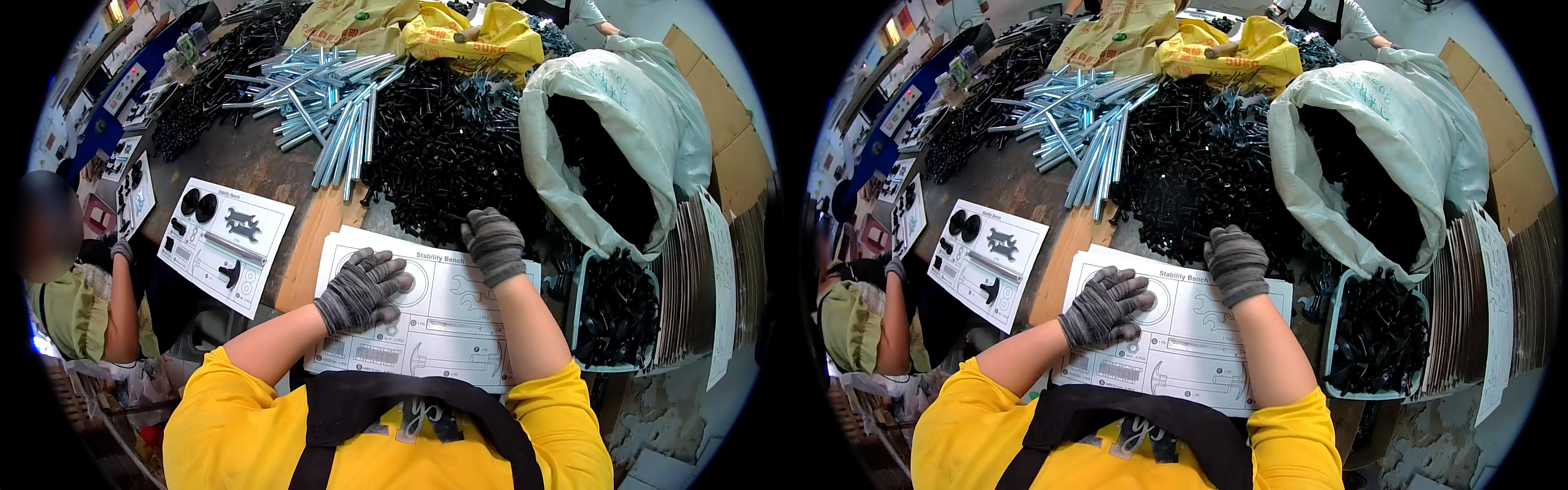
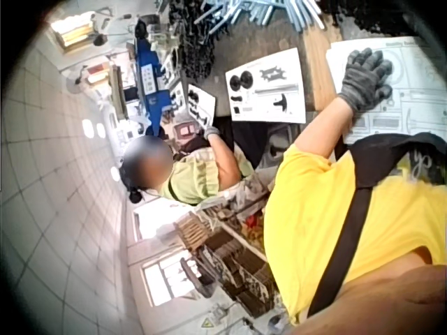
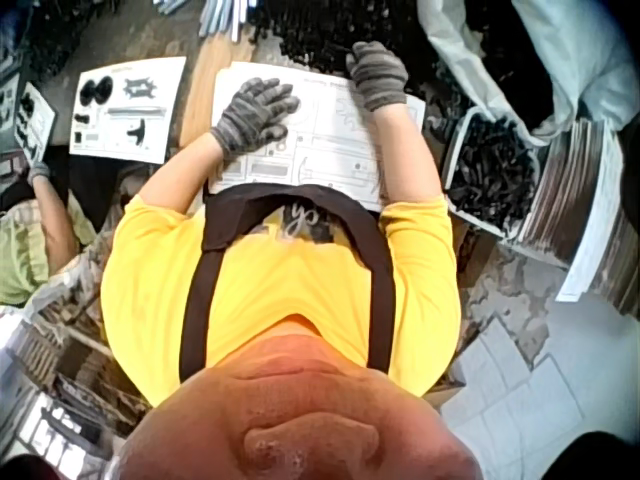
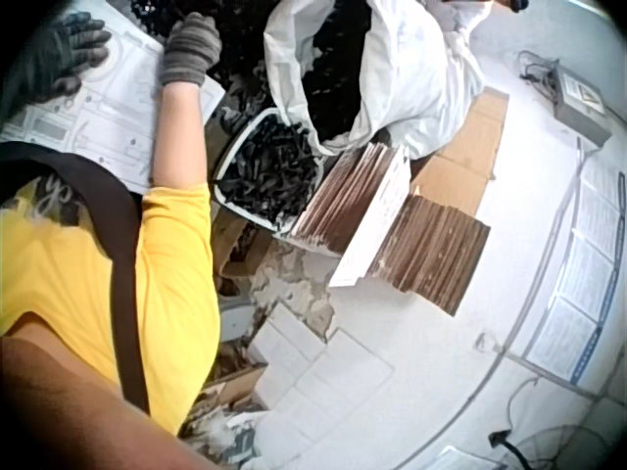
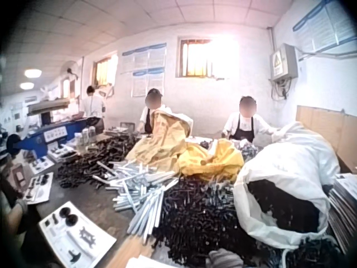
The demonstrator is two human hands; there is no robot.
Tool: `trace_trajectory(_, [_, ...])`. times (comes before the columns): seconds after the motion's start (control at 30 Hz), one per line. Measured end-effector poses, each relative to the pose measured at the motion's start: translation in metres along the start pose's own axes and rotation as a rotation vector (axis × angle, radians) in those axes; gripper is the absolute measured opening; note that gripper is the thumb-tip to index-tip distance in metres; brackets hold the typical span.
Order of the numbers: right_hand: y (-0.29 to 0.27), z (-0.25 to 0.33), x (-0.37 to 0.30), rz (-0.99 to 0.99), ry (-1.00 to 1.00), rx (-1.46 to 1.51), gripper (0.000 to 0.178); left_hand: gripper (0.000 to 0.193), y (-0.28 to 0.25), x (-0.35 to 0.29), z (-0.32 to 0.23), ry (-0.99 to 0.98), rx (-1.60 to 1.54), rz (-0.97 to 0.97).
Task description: The person sorts small metal fasteners and hardware onto a printed layout sheet labeled 'Stability Bench.' They pick items from piles on the table and place them into designated spots on the sheet, repeating this process throughout the clip.
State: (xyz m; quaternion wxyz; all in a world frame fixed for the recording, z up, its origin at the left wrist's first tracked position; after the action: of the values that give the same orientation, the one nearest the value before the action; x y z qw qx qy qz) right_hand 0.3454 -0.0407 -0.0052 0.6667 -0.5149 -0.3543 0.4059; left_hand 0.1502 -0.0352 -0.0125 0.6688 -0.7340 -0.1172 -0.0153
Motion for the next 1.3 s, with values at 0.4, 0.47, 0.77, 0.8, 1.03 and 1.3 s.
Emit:
trace_trajectory(0.4, [0.048,-0.012,-0.051,-0.059,0.381,1.997,0.023,0.041,-0.039,0.131,0.185,-0.446,-0.257,-0.463])
trace_trajectory(0.47, [0.050,-0.010,-0.055,0.022,0.466,1.783,0.016,0.044,-0.043,0.161,0.213,-0.610,-0.037,-0.353])
trace_trajectory(0.77, [0.049,-0.010,-0.054,-0.038,0.369,1.637,0.022,0.025,-0.021,0.208,0.249,-0.654,0.382,0.119])
trace_trajectory(0.8, [0.049,-0.009,-0.054,-0.028,0.370,1.624,0.021,0.026,-0.034,0.198,0.236,-0.659,0.407,0.110])
trace_trajectory(1.03, [0.043,0.002,-0.051,-0.108,-0.012,1.272,0.025,0.033,0.000,0.053,0.186,-1.034,-1.249,0.061])
trace_trajectory(1.3, [0.007,0.125,-0.090,0.341,-0.262,0.647,0.025,0.027,-0.036,-0.083,0.064,-0.234,-0.195,0.179])
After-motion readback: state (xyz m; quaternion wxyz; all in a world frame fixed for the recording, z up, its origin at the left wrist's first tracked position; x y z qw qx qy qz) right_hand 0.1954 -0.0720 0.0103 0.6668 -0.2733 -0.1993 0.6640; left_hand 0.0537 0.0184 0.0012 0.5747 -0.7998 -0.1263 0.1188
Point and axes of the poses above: each hand's wrist, its own x-axis towards the middle knuckle, its own y-axis out of the palm, z = x × y, the point moved 9 cm from there along x, towards the middle knuckle, and after that the axes turned 10 degrees about x, right-handed, at the moved point
